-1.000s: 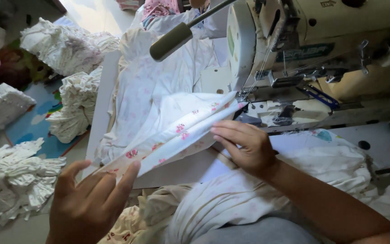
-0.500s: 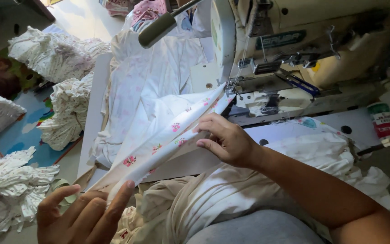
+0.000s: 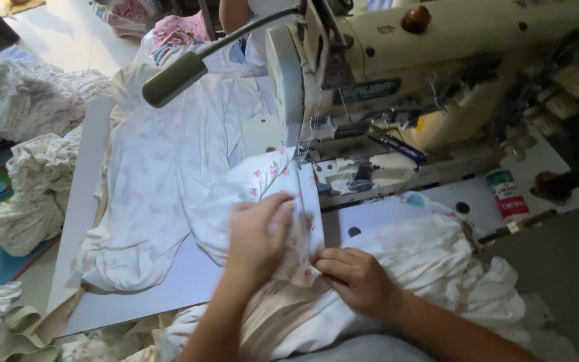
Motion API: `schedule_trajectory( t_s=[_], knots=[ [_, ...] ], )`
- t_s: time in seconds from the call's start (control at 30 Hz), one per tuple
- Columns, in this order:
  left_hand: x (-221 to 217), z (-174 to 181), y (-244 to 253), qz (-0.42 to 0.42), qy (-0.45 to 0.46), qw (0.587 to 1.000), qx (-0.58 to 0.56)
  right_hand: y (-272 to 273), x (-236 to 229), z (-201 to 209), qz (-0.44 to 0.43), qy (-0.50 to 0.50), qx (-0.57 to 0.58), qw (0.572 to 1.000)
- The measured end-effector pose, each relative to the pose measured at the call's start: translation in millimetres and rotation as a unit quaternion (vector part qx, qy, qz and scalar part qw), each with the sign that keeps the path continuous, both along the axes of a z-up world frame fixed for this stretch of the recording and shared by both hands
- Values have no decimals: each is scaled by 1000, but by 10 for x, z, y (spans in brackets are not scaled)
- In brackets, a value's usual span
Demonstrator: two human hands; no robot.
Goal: Sewing the edges of white floral patterned fabric pieces using an industrial sewing machine on a factory floor.
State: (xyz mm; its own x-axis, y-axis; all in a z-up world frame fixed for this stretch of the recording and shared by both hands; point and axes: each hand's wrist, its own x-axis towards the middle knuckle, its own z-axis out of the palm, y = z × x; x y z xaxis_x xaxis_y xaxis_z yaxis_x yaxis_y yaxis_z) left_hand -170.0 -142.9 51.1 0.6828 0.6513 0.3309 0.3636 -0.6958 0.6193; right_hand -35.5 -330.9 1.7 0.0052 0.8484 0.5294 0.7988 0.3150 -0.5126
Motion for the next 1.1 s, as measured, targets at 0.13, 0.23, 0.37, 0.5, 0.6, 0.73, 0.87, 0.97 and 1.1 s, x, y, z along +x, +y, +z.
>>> schedule_trajectory(
  t_s=[0.13, 0.23, 0.37, 0.5, 0.6, 0.73, 0.87, 0.97, 1.1],
  knots=[
    [620, -51, -15, 128, 95, 984, -77, -59, 168, -88, -11, 72, -4, 997],
    [585, -157, -37, 153, 94, 984, 11, -222, 249, -15, -2, 82, -27, 996],
    [618, -324, -86, 186, 116, 971, 96, -184, 332, -157, 17, 102, -36, 994],
    [699, -333, 112, 161, 132, 976, 66, 29, 407, -199, -14, 88, -12, 996],
    [767, -270, 323, 124, 168, 978, 22, 188, 457, -167, -11, 74, 1, 997],
    [862, -233, 599, 75, 237, 969, -10, 315, 530, -233, -23, 80, 8, 997],
    [955, -148, 796, 64, 252, 965, -21, 470, 593, -154, -22, 101, 14, 995],
    [1027, -103, 907, 59, 267, 961, -40, 570, 630, -34, -39, 110, -3, 993],
    [1124, -150, 1075, 63, 279, 957, -42, 724, 709, 44, -63, 161, -33, 984]
  ],
)
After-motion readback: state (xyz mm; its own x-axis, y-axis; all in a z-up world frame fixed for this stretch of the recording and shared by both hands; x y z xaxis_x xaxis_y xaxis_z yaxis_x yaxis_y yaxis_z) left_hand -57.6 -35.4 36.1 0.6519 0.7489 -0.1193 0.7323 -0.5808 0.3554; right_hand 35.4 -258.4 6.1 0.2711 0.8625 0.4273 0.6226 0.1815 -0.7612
